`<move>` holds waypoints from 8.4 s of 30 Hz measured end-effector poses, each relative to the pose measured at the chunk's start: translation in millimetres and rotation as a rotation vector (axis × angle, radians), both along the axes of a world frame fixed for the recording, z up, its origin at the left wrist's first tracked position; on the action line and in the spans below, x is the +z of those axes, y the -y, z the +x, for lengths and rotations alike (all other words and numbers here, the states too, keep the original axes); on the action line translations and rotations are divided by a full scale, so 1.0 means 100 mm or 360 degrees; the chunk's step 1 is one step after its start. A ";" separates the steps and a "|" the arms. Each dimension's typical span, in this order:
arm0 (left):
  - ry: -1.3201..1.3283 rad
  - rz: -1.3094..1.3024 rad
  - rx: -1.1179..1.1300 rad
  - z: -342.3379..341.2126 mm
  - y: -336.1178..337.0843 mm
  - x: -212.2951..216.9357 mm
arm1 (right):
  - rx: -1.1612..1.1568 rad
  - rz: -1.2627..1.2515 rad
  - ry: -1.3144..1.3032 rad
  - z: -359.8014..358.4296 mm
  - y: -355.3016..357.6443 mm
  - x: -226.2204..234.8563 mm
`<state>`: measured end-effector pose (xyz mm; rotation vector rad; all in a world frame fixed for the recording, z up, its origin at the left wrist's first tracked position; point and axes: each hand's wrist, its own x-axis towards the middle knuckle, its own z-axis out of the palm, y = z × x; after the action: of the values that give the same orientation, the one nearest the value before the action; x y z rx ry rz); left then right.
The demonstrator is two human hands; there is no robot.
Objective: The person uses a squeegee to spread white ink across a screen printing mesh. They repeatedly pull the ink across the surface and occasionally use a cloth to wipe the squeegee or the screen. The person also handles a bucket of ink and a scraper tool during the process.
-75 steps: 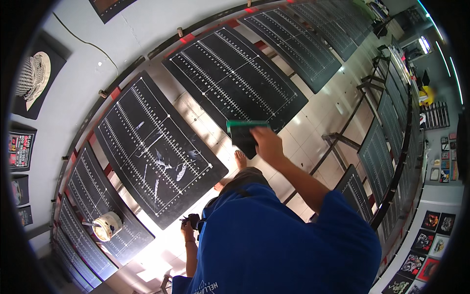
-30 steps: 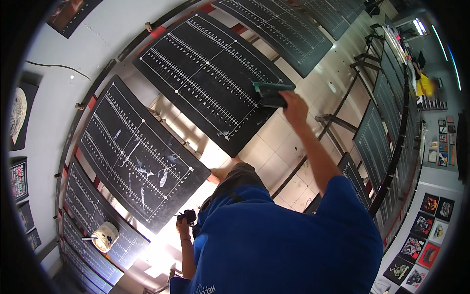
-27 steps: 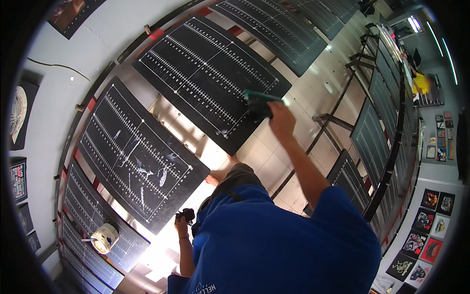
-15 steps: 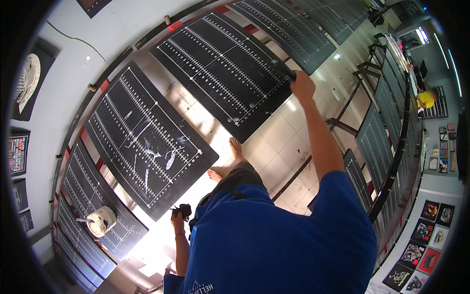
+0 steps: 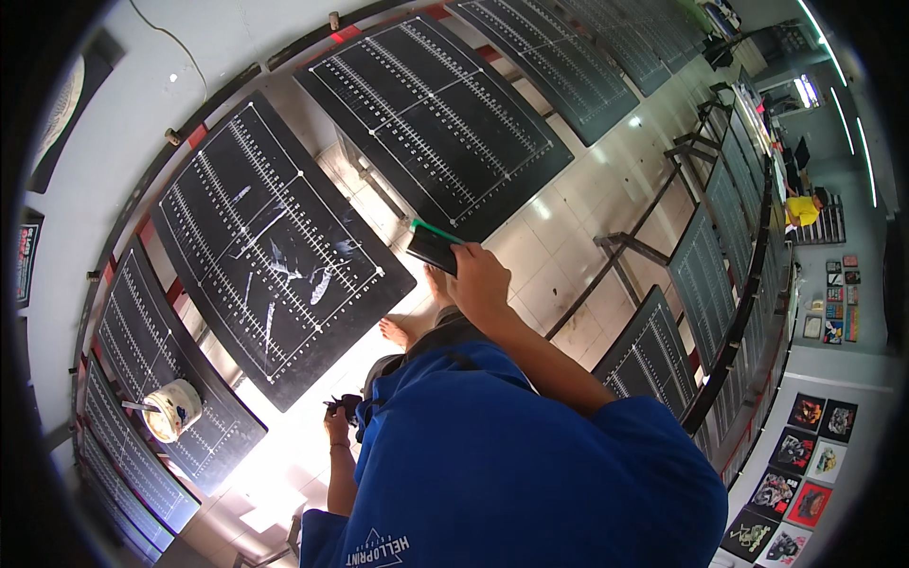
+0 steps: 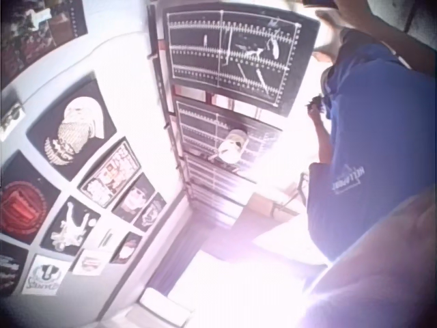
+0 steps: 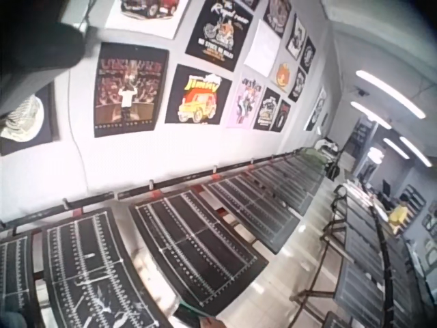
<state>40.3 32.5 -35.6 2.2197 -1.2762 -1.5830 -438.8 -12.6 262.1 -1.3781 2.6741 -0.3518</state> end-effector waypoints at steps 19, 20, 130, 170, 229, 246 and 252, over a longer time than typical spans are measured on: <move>0.0072 -0.0002 0.0757 -0.02 -0.58 0.42 | 0.0845 -0.0415 0.0844 0.67 1.07 0.51; 0.0055 -0.0018 0.0816 -0.06 -0.64 0.49 | 0.1050 -0.0585 0.0687 0.83 1.12 0.52; 0.0252 -0.1475 -0.1003 -6.73 0.17 2.11 | -0.0419 -0.0909 0.1291 -5.69 -1.20 0.26; 0.0341 -0.1173 -0.0390 -5.90 0.32 3.03 | 0.0605 -0.0145 0.0499 -5.02 -1.86 -0.17; 0.1540 -0.1674 -0.0133 -5.50 5.85 1.78 | -0.0544 0.0050 0.0538 -5.89 -1.48 -0.33; 0.0266 -0.0697 0.0021 -4.63 1.06 1.66 | -0.0379 -0.0184 0.0695 -5.68 -1.90 -0.48; 0.0662 -0.0271 0.0061 -3.52 -0.43 1.51 | -0.0340 -0.0268 0.0997 -5.09 -1.58 0.06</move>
<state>-311.9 75.5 115.1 2.5227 -1.3907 -0.9833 -947.6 145.5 268.2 -0.8193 2.2894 -0.8807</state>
